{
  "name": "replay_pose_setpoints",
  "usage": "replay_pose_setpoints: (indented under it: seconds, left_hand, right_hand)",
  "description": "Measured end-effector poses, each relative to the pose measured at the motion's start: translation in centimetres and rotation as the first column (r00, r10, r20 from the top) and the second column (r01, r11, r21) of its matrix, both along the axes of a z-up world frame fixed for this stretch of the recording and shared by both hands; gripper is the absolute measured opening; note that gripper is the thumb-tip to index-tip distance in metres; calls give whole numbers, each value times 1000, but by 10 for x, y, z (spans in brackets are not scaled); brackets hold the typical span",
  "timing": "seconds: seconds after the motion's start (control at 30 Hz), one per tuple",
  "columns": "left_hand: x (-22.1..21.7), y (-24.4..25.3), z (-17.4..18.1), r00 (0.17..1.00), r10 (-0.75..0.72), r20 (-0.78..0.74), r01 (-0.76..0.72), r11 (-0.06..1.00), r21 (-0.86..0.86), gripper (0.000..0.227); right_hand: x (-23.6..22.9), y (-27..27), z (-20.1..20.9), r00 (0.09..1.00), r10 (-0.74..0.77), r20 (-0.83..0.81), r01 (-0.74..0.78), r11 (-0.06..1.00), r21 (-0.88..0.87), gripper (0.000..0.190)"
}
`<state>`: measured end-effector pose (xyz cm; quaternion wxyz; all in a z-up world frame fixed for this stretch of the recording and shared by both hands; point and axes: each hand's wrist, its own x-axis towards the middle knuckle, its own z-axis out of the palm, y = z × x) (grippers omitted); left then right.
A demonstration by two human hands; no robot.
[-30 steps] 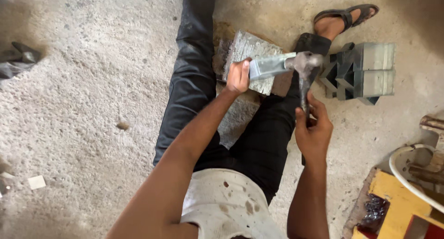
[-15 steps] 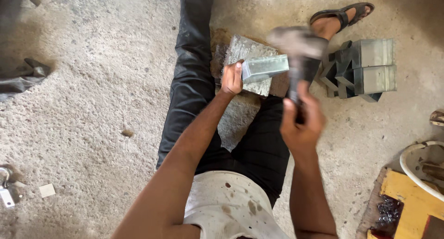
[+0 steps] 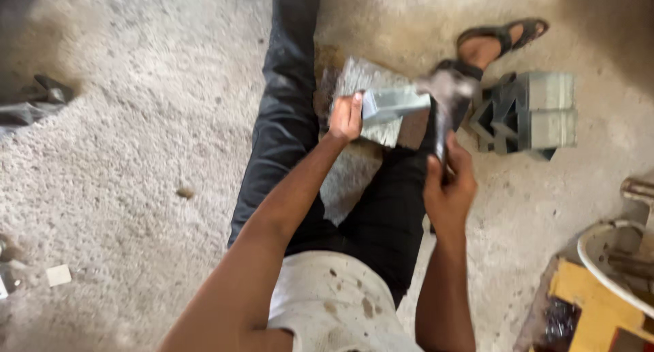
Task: The person sits on the floor and uses a hammer to strike a rectangular metal piece placed on a wooden block. They repeatedly hit the metal to shape it, occasionally repositioning the piece with their hands.
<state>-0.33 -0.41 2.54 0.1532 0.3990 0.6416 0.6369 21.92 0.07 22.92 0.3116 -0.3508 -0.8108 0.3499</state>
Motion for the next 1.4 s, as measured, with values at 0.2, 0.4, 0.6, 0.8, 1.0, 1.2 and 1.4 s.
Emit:
replay_pose_setpoints:
  seconds: [0.2,0.4,0.6,0.8,1.0,1.2,1.4]
  left_hand:
    - [2,10,87,912,-181,-367,-80,801,-593,48]
    - [-8,31,98,817,-313,-484,-128,720,-682,51]
    - [-3,25,100,812,-338,-476,-125,696,-707,53]
    - [-7,27,111,811,-383,-444,-97,660,-745,54]
    - [-8,30,110,819,-393,-417,-91,630,-771,55]
    - [-9,34,114,805,-375,-459,-112,664,-739,56]
    - [-14,23,111,923,-274,-271,0,704,-711,57]
  right_hand:
    - [15,-11,14,976,-199,-83,175,955,-240,41]
    - [19,-17,19,949,-156,-272,146,988,-57,40]
    - [16,-6,-18,973,-167,-161,157,985,-73,40]
    - [-1,25,-41,998,-7,67,10,999,-39,40]
    - [0,18,-40,988,-149,-47,128,943,-308,44]
    - [-3,24,-41,996,-84,17,86,970,-225,41]
    - [5,-1,-1,965,-150,-217,70,938,-340,45]
